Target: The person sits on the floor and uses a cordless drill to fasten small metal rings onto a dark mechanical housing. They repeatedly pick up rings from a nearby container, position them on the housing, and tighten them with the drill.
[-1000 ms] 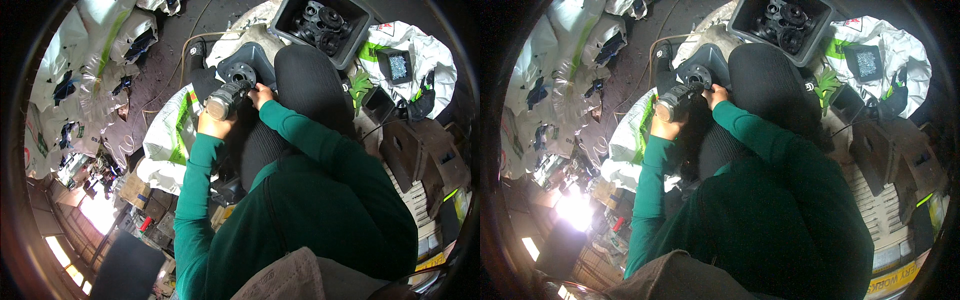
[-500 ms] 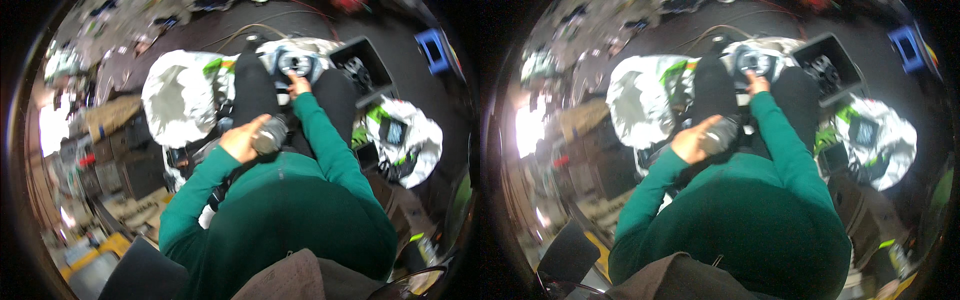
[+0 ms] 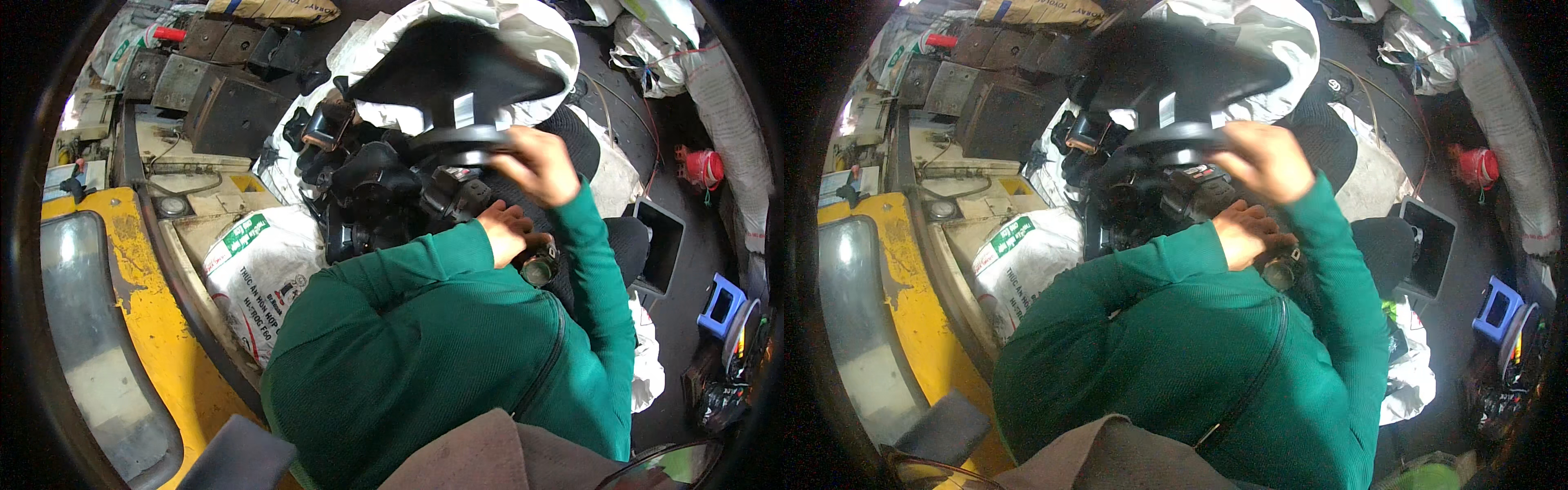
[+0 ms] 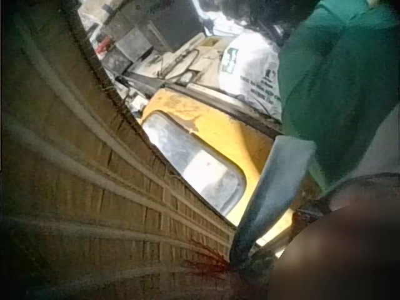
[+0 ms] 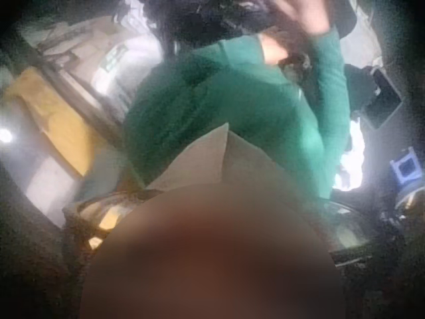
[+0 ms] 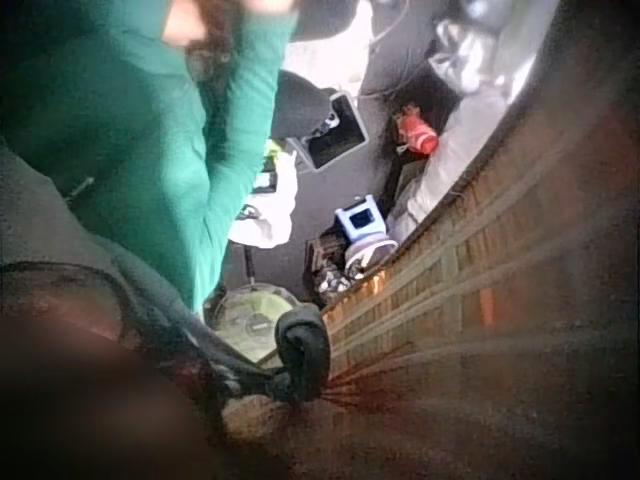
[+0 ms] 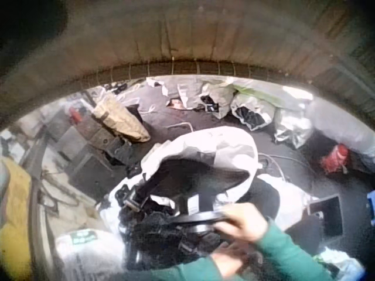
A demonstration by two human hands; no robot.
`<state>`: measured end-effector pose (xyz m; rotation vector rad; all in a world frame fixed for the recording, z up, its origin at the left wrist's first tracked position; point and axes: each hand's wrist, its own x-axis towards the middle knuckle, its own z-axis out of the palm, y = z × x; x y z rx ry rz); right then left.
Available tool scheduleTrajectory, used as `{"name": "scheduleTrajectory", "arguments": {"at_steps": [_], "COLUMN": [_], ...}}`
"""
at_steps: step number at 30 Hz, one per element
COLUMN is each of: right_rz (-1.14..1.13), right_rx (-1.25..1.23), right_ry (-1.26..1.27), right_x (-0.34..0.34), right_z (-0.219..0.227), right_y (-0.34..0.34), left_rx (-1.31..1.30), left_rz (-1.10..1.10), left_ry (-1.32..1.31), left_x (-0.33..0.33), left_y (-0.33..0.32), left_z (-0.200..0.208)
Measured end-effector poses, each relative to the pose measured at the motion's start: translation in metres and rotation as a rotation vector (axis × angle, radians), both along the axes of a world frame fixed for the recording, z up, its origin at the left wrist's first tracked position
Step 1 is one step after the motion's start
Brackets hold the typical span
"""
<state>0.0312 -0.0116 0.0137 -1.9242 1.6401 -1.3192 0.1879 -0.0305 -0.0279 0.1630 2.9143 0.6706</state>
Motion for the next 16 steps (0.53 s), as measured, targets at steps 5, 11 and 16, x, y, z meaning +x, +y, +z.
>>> {"name": "scheduleTrajectory", "arguments": {"at_steps": [5,11,16], "right_rz": [0.247,0.405,0.197], "right_rx": [0.423,0.873,0.58], "right_ry": [0.374,0.667,-0.323], "right_x": [0.044,0.068,0.02], "right_z": [-0.037,-0.087,-0.13], "right_y": [-0.085,-0.139,-0.108], "left_rx": [-0.069,0.083,0.747], "left_rz": [0.021,-0.088,-0.242], "left_ry": [0.162,0.149,-0.16], "left_x": [0.014,0.001,-0.03], "left_y": [-0.001,-0.021,-0.105], "left_z": [-0.022,0.007,0.052]}}
